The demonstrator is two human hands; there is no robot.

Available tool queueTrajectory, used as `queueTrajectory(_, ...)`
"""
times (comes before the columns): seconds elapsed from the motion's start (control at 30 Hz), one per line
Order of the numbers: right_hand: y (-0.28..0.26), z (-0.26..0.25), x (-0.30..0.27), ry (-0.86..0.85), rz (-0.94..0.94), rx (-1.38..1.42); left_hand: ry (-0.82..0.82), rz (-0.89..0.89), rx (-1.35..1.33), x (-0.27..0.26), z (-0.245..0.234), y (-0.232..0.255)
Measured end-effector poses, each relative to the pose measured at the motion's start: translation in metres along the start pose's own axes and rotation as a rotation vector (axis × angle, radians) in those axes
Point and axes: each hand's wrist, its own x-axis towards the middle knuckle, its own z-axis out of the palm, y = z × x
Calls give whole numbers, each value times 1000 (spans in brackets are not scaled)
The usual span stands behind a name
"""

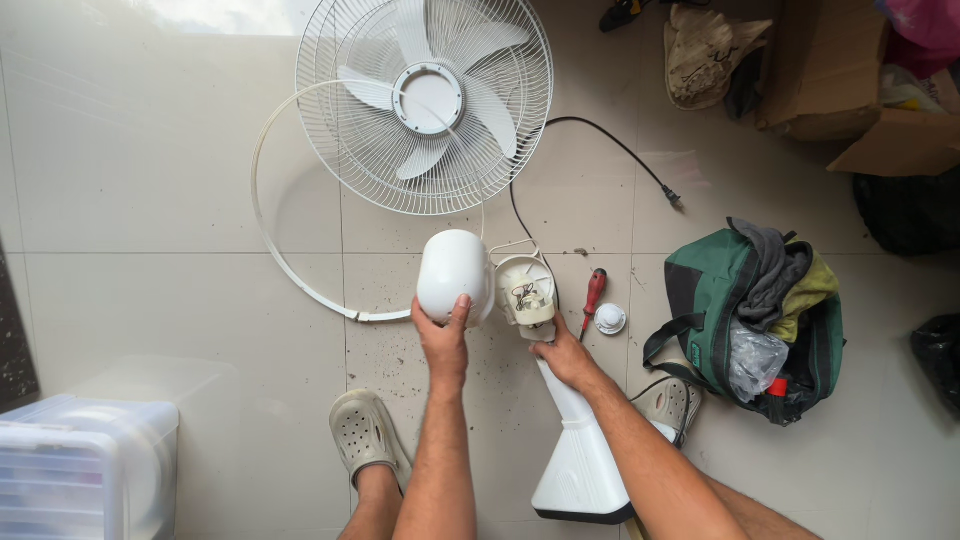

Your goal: The person uses a red screwdriver to unscrew and remove the back cover of a white fan motor housing. They then attempt to reattach the cover, repeatedly adjusting its position and using the screwdriver to tighten the screw.

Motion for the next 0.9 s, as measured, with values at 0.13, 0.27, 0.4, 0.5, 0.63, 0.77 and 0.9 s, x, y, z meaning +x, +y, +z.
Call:
queueTrajectory(0.13, 5, 9, 5, -38, 65, -7, 22, 71, -35, -6, 7, -5)
queueTrajectory(0.27, 8, 13, 2, -7, 25, 13, -13, 23, -8, -11, 11, -5)
queueTrajectory(0.4, 5, 14, -1, 1, 47, -64, -86, -146, -181, -14, 19, -1)
queueTrajectory(0.5, 0, 17, -4, -14, 110, -126, -102, -154, -220, -18, 25, -11)
queueTrajectory(0.63, -1, 24, -6, 7, 92, -164, -102, -75, -134, -11, 20, -24)
queueTrajectory(0.77, 1, 29, -8, 79, 108, -305, -102, -91, -270, -16, 14, -23)
queueTrajectory(0.9, 7, 25, -4, 340, -187, 192, -149, -34, -304, -20, 6, -9)
